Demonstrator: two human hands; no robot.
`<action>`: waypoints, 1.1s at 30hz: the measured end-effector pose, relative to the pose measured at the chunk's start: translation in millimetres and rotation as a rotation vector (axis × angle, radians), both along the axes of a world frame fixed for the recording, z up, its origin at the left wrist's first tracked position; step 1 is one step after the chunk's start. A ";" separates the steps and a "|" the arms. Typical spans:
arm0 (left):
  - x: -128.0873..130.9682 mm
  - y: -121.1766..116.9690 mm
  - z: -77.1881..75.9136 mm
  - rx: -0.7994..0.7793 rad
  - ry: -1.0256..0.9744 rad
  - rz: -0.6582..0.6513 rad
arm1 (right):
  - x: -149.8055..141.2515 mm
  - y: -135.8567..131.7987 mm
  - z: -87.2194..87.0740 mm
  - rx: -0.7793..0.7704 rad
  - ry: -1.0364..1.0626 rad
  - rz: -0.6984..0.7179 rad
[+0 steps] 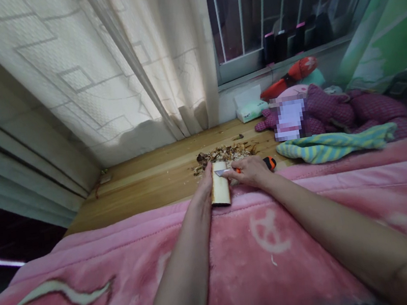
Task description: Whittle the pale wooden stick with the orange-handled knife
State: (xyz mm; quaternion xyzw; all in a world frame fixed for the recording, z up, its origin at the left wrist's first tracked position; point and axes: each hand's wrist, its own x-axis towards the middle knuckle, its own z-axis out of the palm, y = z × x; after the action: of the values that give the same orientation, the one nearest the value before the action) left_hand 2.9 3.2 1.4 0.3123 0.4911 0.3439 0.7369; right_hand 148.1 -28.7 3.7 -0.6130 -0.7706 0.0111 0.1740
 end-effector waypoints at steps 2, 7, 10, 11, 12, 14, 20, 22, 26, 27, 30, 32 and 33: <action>-0.9 -0.7 2.3 -0.016 0.063 -0.047 | 4.4 4.5 -2.4 -0.017 -0.004 -0.035; -2.2 -3.6 6.0 -0.064 0.074 -0.169 | 21.1 17.4 -8.8 -0.120 -0.002 -0.190; -3.2 -4.4 5.9 -0.061 0.052 -0.180 | 24.5 20.0 -10.9 -0.123 0.042 -0.220; -4.0 -4.4 5.8 -0.060 0.040 -0.168 | 24.0 19.9 -11.1 -0.117 0.053 -0.226; -5.1 -4.3 6.0 -0.058 0.022 -0.155 | 23.0 19.4 -11.0 -0.110 0.060 -0.227; -7.7 -4.4 7.0 -0.056 -0.039 -0.142 | 20.7 18.1 -10.3 -0.093 0.072 -0.217; -11.9 -6.3 6.3 -0.073 -0.214 -0.173 | 19.0 15.7 -9.7 0.014 0.110 -0.110; -10.7 -6.2 3.7 -0.092 -0.192 -0.158 | 18.8 15.4 -11.3 -0.011 0.087 -0.120; -7.5 -4.8 -0.1 -0.099 -0.149 -0.127 | 18.2 15.5 -13.8 -0.038 0.041 -0.120; -7.1 -4.3 -0.7 -0.089 -0.146 -0.116 | 18.2 15.6 -13.7 -0.035 0.040 -0.104; -7.1 -2.5 -2.4 -0.077 -0.150 -0.112 | 17.6 15.3 -12.0 -0.011 0.053 -0.035; -7.1 -1.2 -3.6 -0.082 -0.150 -0.120 | 15.5 14.0 -10.6 0.013 0.064 0.027; -6.8 -0.5 -4.0 -0.084 -0.146 -0.114 | 13.8 12.8 -10.1 0.023 0.068 0.063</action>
State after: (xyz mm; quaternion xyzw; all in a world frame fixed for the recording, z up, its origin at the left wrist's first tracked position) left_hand -3.9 2.7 -2.6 0.2827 0.4317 0.3024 0.8014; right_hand 161.8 -15.9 -6.4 -0.5856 -0.7832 0.0288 0.2068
